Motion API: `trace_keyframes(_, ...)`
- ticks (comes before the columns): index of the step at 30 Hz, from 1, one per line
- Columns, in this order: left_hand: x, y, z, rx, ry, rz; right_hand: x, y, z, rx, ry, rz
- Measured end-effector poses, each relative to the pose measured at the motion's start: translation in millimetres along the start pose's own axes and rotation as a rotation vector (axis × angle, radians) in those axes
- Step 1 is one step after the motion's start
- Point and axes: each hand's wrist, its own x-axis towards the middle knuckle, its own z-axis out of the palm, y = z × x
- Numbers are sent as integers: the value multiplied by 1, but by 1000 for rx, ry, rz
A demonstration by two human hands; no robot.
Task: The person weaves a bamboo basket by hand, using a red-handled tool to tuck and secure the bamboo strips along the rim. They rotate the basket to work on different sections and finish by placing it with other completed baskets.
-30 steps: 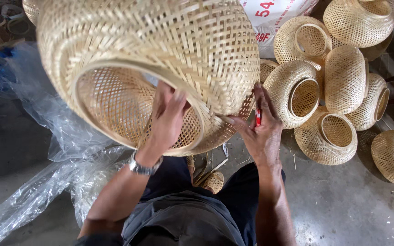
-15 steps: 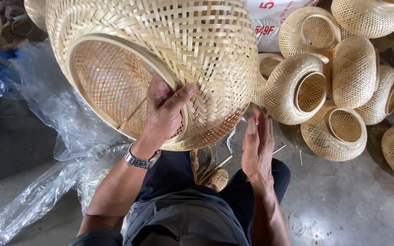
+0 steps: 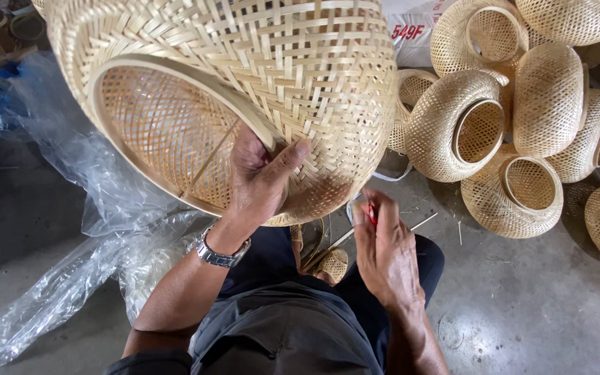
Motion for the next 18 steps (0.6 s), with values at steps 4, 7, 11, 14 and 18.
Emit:
trace_keyframes(4, -12, -8, -3, 124, 23, -1, 0, -13, 5, -132, -5, -40)
trace_keyframes(7, -16, -13, -5, 132, 30, 1, -5, -28, -8, -93, 37, -317)
trace_keyframes(11, -16, -6, -4, 94, -54, 33, -9, -33, -11, 11, 41, -290)
trace_keyframes(14, -13, -3, 0, 134, -79, 69, -8, -27, -7, -21, 34, -217)
trace_keyframes(18, -19, -2, 6, 233, -49, 66, 1, -26, -3, -136, 99, -360)
